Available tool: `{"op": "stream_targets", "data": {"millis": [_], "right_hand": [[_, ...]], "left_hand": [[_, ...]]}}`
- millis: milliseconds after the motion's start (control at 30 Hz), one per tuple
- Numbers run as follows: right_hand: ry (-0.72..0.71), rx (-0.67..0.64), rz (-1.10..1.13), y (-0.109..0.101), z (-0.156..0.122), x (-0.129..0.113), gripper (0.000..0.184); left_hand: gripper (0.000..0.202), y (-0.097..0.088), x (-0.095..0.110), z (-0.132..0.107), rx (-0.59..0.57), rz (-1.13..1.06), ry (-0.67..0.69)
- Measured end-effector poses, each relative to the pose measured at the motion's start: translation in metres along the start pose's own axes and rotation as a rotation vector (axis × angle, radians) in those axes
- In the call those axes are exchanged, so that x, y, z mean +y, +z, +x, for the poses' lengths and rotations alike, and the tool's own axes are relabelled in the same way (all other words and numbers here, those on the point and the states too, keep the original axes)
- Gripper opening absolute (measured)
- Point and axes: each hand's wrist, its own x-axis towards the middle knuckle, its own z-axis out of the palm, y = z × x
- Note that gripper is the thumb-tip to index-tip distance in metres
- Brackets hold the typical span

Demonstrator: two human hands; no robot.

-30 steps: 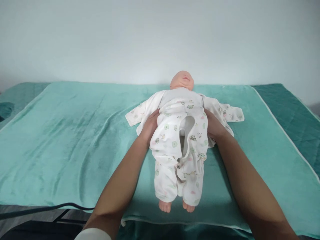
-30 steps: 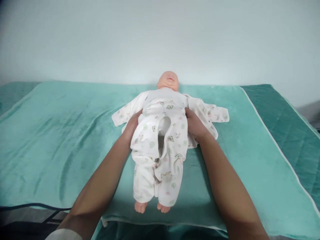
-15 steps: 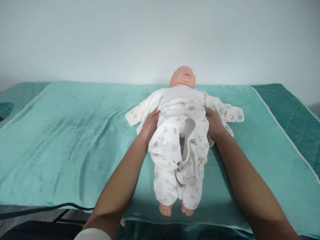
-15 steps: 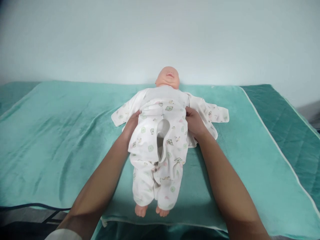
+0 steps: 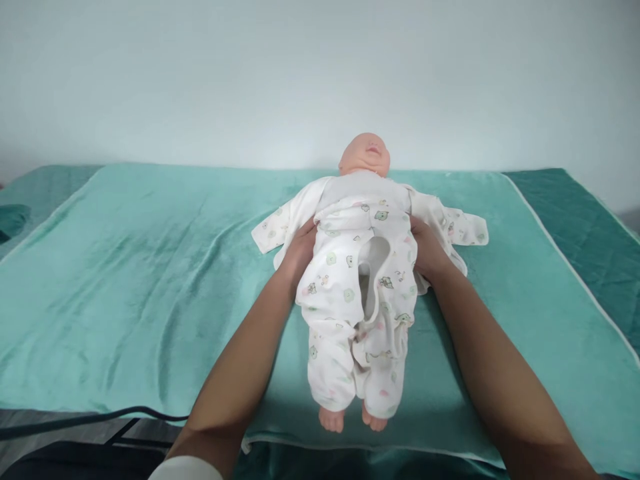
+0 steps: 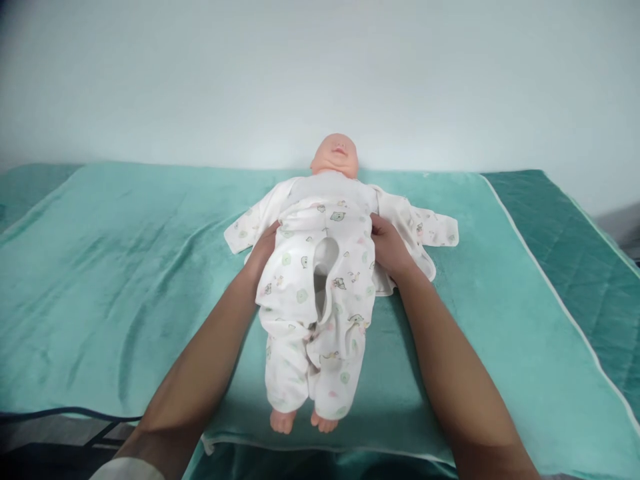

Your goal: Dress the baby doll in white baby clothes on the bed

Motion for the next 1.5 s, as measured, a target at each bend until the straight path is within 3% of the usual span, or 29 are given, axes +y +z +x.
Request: {"op": "stream_targets", "data": {"millis": [200,467,700,900,967,1100,1200,1333,1500], "right_hand": [[-0.088,0.020,-0.082,0.000,-0.001,-0.010,0.041],[-0.066,-0.020,0.013,0.001,0.000,0.004,0.048],[-0.039,-0.086,0.095,0.004,0.001,0.000,0.054],[-0.063,-0.109,0.169,0.000,0.004,0.013,0.059],[-0.085,-0.099,0.161,-0.001,0.003,0.015,0.056],[-0.140,-0.061,0.141,0.001,0.002,0.006,0.049],[-0.122,-0.031,0.176,0.004,0.003,-0.004,0.045],[-0.088,-0.013,0.195,0.007,0.004,-0.005,0.041],[-0.135,-0.002,0.162,0.008,0.007,0.004,0.038]], "left_hand": [[0.050,0.003,0.009,-0.008,-0.050,-0.003,0.014],[0.022,-0.012,0.002,-0.009,-0.081,0.245,0.185],[0.026,-0.015,-0.006,0.003,-0.011,0.302,0.143],[0.043,-0.024,-0.007,-0.001,-0.071,0.519,0.272],[0.040,-0.021,-0.004,-0.003,-0.067,0.468,0.266],[0.020,-0.004,0.004,-0.007,0.068,0.189,0.106],[0.022,0.007,0.007,-0.010,0.085,0.049,0.090],[0.028,0.004,0.004,-0.005,0.083,0.096,0.101],[0.034,-0.012,-0.006,0.007,0.080,0.318,0.136]]}}
